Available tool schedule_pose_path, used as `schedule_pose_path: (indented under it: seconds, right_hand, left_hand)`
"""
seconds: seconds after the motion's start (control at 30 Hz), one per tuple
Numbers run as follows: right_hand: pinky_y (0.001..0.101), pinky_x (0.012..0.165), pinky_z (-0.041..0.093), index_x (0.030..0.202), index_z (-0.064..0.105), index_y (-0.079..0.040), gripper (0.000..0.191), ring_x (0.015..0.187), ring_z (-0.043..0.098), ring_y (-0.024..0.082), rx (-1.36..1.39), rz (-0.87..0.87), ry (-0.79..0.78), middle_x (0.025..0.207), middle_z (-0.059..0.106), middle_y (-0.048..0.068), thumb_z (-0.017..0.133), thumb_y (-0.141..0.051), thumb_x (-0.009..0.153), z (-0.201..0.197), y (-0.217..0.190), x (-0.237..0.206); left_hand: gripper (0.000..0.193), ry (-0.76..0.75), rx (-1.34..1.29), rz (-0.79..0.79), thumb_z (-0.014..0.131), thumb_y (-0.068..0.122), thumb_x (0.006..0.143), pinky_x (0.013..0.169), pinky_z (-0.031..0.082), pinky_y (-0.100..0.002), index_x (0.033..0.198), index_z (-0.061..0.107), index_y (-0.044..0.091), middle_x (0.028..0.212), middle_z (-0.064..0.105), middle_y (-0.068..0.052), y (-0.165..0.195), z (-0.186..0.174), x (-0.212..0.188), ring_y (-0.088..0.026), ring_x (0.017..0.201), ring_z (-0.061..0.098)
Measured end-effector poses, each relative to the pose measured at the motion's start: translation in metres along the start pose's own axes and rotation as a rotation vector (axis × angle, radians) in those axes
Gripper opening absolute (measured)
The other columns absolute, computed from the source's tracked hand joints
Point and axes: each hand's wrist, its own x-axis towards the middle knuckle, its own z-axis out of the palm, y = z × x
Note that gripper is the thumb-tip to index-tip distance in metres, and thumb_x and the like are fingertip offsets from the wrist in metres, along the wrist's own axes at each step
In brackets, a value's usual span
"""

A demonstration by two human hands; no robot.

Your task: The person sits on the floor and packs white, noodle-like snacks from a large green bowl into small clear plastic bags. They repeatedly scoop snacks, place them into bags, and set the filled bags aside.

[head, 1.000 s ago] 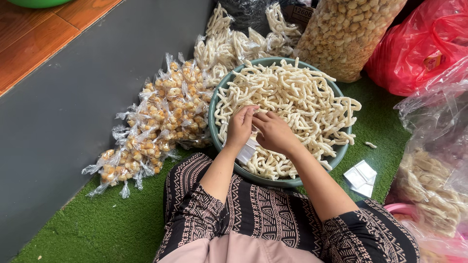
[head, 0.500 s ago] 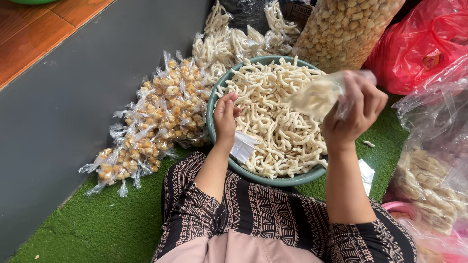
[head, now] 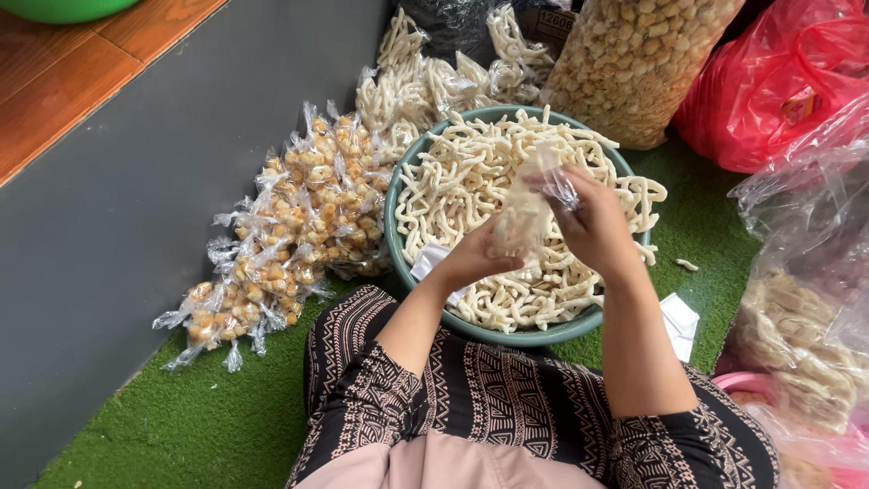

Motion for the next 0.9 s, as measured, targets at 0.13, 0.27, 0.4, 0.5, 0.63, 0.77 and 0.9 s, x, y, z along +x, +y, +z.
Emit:
schedule_pose_path:
  seconds: [0.13,0.27,0.4,0.5,0.63,0.77,0.9]
  right_hand:
    - [0.0341,0.082,0.054,0.138,0.053,-0.004,0.038,0.103,0.059,0.021,0.247,-0.198,0.112,0.118,0.057,0.009,0.065,-0.013,0.103,0.014,0.009,0.008]
    - [0.0270,0.079,0.052,0.114,0.071,-0.003,0.023,0.094,0.065,0.013,0.017,0.036,-0.163,0.119,0.068,0.004,0.069,-0.021,0.100,0.024,0.024,0.016]
    - [0.0299,0.061,0.047,0.118,0.073,-0.010,0.025,0.068,0.058,0.016,0.017,0.443,-0.348,0.084,0.073,0.005,0.068,-0.023,0.098,0.056,0.033,0.014]
    - [0.0248,0.062,0.047,0.106,0.074,-0.006,0.017,0.070,0.059,0.009,0.122,0.331,-0.190,0.083,0.074,0.003,0.074,-0.019,0.096,0.081,0.044,0.012]
    - [0.0206,0.069,0.053,0.098,0.071,-0.004,0.013,0.077,0.066,0.004,0.473,0.248,-0.082,0.086,0.075,-0.001,0.072,-0.017,0.095,0.110,0.056,0.009]
    - [0.0269,0.063,0.046,0.092,0.070,-0.003,0.018,0.070,0.056,0.011,0.376,0.338,-0.200,0.079,0.069,0.004,0.072,-0.020,0.096,0.122,0.055,0.001]
    - [0.0263,0.067,0.055,0.095,0.068,-0.004,0.018,0.074,0.066,0.012,0.120,0.249,-0.358,0.085,0.072,0.004,0.071,-0.022,0.093,0.105,0.050,0.006]
  left_hand:
    - [0.072,0.050,-0.229,0.093,0.080,0.051,0.088,0.107,0.058,-0.044,0.140,0.056,0.006,0.130,0.064,-0.015,-0.007,-0.009,-0.002,-0.028,0.122,0.066]
    - [0.059,0.270,-0.495,0.233,0.084,0.037,0.088,0.103,0.057,-0.042,0.130,0.057,0.007,0.120,0.061,-0.006,-0.016,-0.030,0.006,-0.023,0.117,0.064]
    - [0.059,0.392,-0.649,0.339,0.084,0.030,0.086,0.102,0.054,-0.038,0.135,0.057,0.012,0.120,0.062,-0.006,-0.023,-0.039,0.005,-0.021,0.113,0.063]
    - [0.064,0.470,-0.560,0.389,0.083,0.030,0.084,0.103,0.052,-0.036,0.140,0.055,0.016,0.120,0.063,-0.003,-0.026,-0.038,0.003,-0.018,0.113,0.062]
    - [0.057,0.469,-0.579,0.448,0.084,0.030,0.088,0.108,0.054,-0.040,0.134,0.057,0.008,0.119,0.068,-0.008,-0.024,-0.037,0.003,-0.021,0.115,0.066]
    - [0.061,0.520,-0.492,0.462,0.085,0.024,0.088,0.098,0.055,-0.041,0.138,0.056,0.004,0.119,0.068,-0.011,-0.017,-0.033,0.002,-0.024,0.109,0.065]
    - [0.076,0.515,-0.375,0.425,0.082,0.017,0.085,0.105,0.055,-0.035,0.148,0.041,0.010,0.127,0.066,-0.009,-0.008,-0.033,-0.001,-0.022,0.119,0.065]
